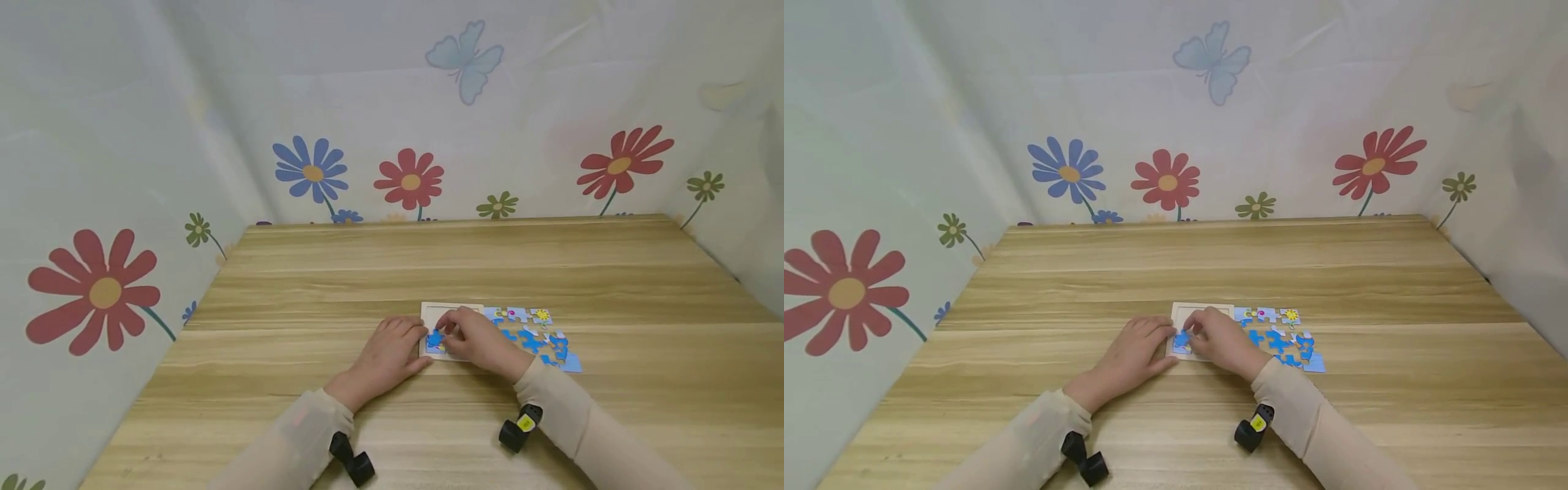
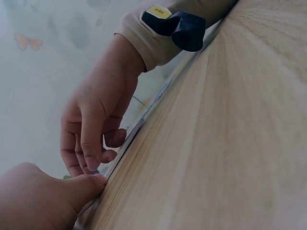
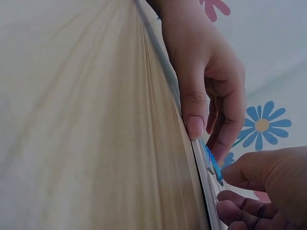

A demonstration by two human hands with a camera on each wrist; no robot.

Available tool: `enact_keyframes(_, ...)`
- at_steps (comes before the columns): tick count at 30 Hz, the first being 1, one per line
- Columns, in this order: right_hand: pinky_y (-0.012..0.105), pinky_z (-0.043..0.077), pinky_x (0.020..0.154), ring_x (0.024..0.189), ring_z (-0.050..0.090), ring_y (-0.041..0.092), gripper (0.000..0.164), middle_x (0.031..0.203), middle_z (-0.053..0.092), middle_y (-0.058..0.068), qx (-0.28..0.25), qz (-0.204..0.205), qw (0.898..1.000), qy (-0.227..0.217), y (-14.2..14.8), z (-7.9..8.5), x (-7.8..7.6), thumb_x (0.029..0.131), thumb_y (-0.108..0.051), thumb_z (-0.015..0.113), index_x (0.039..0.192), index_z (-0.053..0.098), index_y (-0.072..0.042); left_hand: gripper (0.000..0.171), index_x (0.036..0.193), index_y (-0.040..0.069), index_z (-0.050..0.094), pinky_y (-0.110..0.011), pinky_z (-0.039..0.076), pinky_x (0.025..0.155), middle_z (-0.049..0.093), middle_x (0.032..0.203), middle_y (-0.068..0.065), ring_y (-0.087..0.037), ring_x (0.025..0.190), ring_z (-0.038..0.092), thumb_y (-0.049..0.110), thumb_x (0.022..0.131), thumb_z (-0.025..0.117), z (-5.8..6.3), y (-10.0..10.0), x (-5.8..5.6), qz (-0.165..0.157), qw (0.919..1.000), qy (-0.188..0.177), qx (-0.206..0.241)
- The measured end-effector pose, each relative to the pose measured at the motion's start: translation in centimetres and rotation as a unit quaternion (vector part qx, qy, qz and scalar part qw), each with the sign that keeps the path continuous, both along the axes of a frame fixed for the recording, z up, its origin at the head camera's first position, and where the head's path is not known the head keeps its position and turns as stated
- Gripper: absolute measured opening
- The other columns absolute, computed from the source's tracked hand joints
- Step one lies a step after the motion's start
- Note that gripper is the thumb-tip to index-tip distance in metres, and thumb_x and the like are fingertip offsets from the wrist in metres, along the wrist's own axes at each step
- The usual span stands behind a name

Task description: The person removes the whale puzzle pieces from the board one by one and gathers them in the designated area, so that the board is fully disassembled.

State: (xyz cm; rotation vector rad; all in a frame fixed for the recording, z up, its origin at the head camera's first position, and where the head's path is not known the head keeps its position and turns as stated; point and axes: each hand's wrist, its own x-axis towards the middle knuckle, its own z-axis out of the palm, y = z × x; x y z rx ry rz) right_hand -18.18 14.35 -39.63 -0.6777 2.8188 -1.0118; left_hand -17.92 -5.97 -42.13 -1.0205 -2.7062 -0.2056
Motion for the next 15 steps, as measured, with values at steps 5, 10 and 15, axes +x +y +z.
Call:
enact_keyframes(5,0.022,0.044,0.066,0.071,0.051,0.008,0.014,0.094,0.065,0.006,-0.012,-0.004,1.000,0.013,0.01,0.20,0.09,0.087,-0.006,0.061,0.099,0.065,-0.005,0.045,0.118,0.009,0.064,-0.037,0.039,0.107,0.061,0.126,-0.004,-0.020,0.120,0.055,0.045,0.089,0.064,-0.04,-0.04,-0.05,-0.002,1.0000,0.007,0.006)
enact_keyframes(10,0.020,0.042,0.060,0.065,0.050,0.007,0.010,0.088,0.066,0.003,-0.020,-0.005,1.000,0.009,0.04,0.19,0.06,0.090,-0.009,0.062,0.100,0.062,-0.008,0.045,0.118,0.010,0.064,-0.038,0.040,0.106,0.061,0.126,-0.003,-0.020,0.120,0.055,0.045,0.090,0.064,-0.01,-0.01,-0.02,-0.002,0.9999,0.007,0.007)
enact_keyframes(15,0.019,0.041,0.058,0.061,0.048,0.006,0.009,0.080,0.063,0.000,-0.032,0.000,0.999,0.010,0.14,0.20,0.16,0.091,-0.009,0.062,0.100,0.061,-0.009,0.045,0.118,0.010,0.064,-0.038,0.040,0.106,0.061,0.126,-0.003,-0.020,0.119,0.056,0.045,0.090,0.064,-0.05,0.05,0.08,-0.001,0.9999,0.008,0.009)
